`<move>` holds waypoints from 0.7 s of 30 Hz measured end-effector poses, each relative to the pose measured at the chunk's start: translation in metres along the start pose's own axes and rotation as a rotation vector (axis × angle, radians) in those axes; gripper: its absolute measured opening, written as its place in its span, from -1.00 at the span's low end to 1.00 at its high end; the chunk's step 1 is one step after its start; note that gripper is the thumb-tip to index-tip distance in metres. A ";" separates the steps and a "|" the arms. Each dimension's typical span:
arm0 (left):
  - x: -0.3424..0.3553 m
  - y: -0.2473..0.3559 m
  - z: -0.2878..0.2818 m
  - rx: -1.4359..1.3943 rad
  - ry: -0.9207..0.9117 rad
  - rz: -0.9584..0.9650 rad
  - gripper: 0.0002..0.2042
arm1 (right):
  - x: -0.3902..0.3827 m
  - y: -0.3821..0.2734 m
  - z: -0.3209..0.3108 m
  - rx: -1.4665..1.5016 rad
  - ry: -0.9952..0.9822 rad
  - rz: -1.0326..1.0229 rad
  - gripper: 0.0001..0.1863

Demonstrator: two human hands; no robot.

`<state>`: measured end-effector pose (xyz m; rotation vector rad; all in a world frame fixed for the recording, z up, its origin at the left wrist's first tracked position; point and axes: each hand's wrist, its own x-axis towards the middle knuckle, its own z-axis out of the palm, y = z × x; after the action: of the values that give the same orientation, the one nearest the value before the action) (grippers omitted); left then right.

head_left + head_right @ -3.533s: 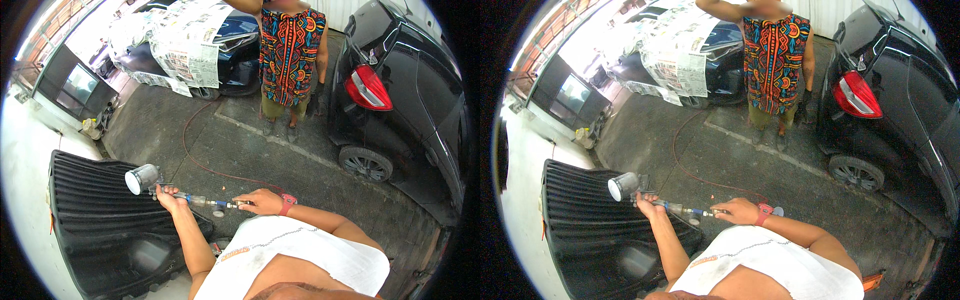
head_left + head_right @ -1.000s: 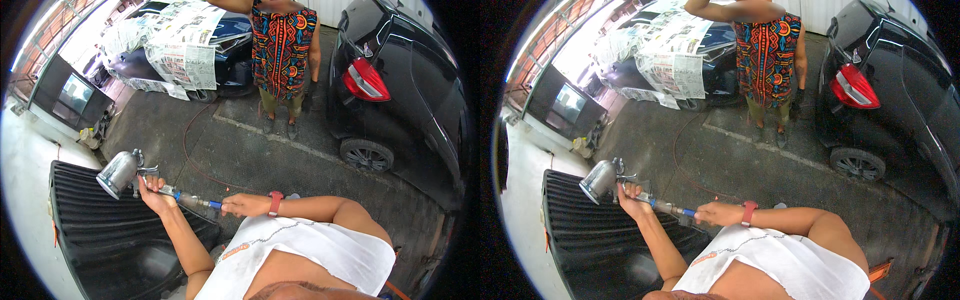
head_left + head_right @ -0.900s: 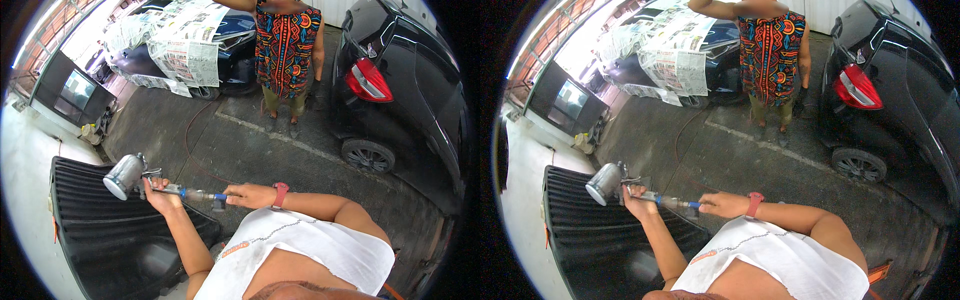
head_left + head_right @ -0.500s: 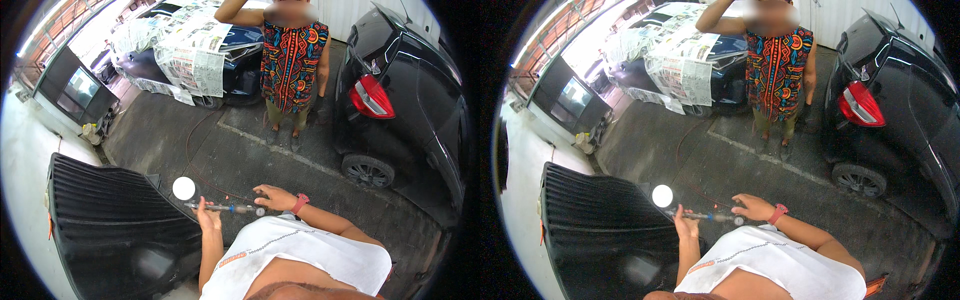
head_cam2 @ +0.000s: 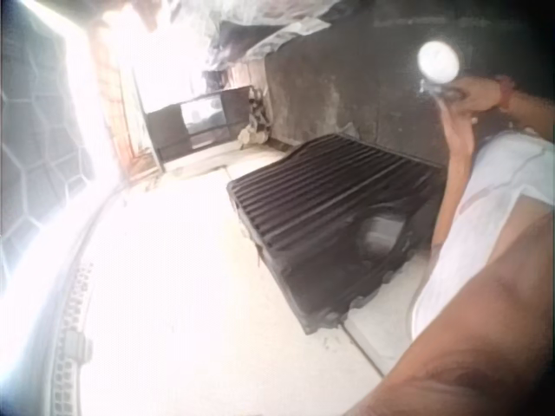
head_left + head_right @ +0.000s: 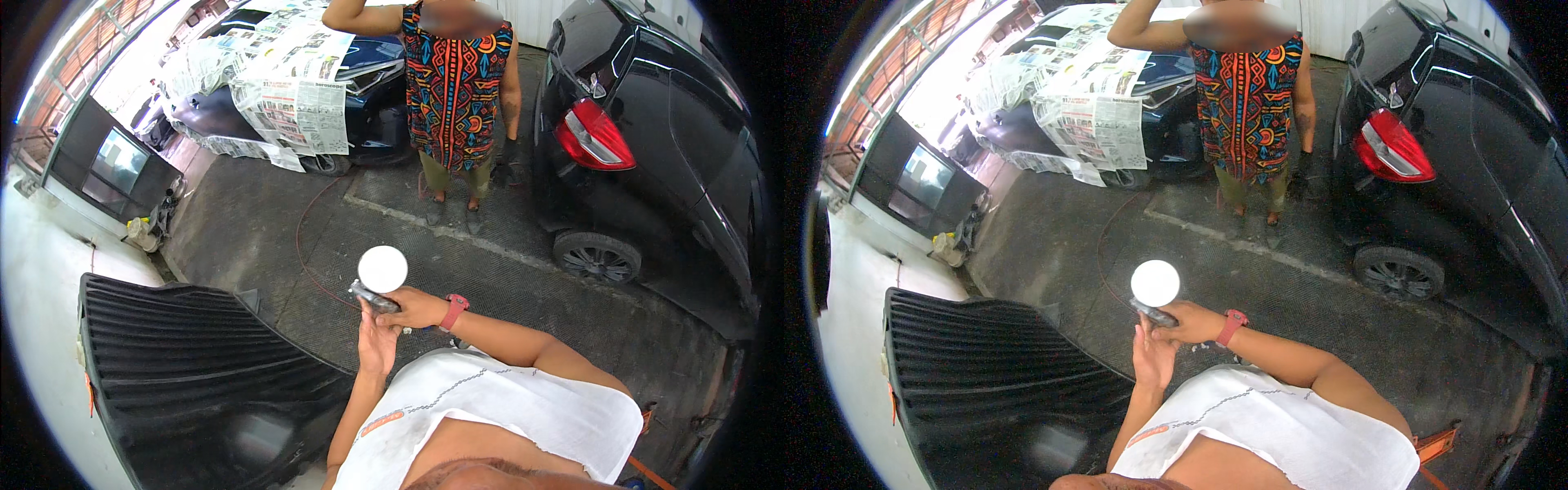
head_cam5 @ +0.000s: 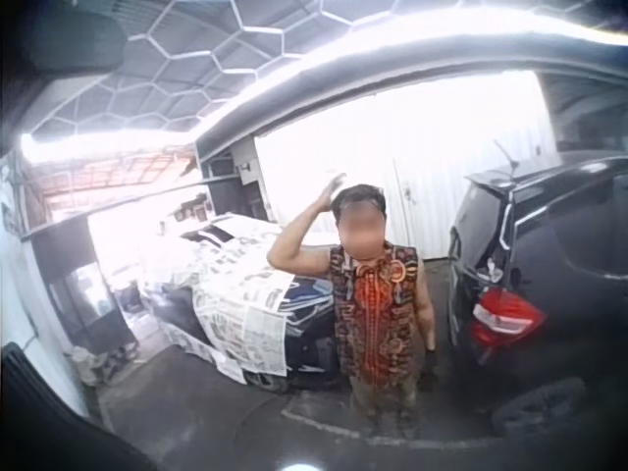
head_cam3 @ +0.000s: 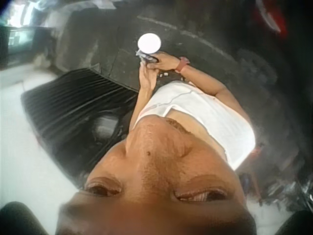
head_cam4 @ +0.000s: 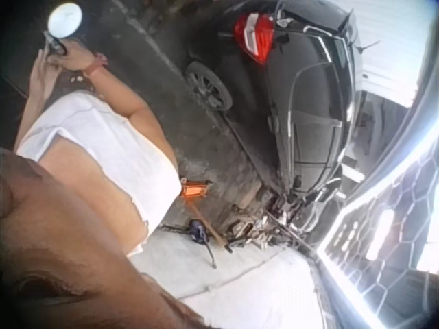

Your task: The person sits on the floor and prepares paint by pouring it from a can into a spray gun cup. They then walk to a car and spray paint the side panel, which is masked with newspaper.

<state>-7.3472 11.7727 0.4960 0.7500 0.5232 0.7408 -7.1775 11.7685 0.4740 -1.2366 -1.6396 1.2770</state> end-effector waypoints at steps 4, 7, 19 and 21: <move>-0.008 -0.008 -0.039 0.225 -0.195 -0.253 -0.18 | -0.038 0.038 -0.005 -0.205 0.327 -0.184 -0.24; -0.022 -0.032 -0.087 0.357 -0.114 -0.491 -0.18 | -0.074 0.060 -0.008 -0.133 0.288 -0.024 -0.26; -0.041 -0.072 -0.124 -0.370 0.060 -0.254 -0.56 | -0.178 0.118 0.019 -0.161 0.465 0.308 -0.26; -0.019 -0.083 -0.132 -0.244 0.268 -0.226 -0.80 | -0.187 0.139 0.024 -0.117 0.414 0.406 -0.27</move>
<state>-7.4123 11.7715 0.3527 0.3588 0.7325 0.6822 -7.1089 11.5907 0.3378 -1.8348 -1.2155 1.0645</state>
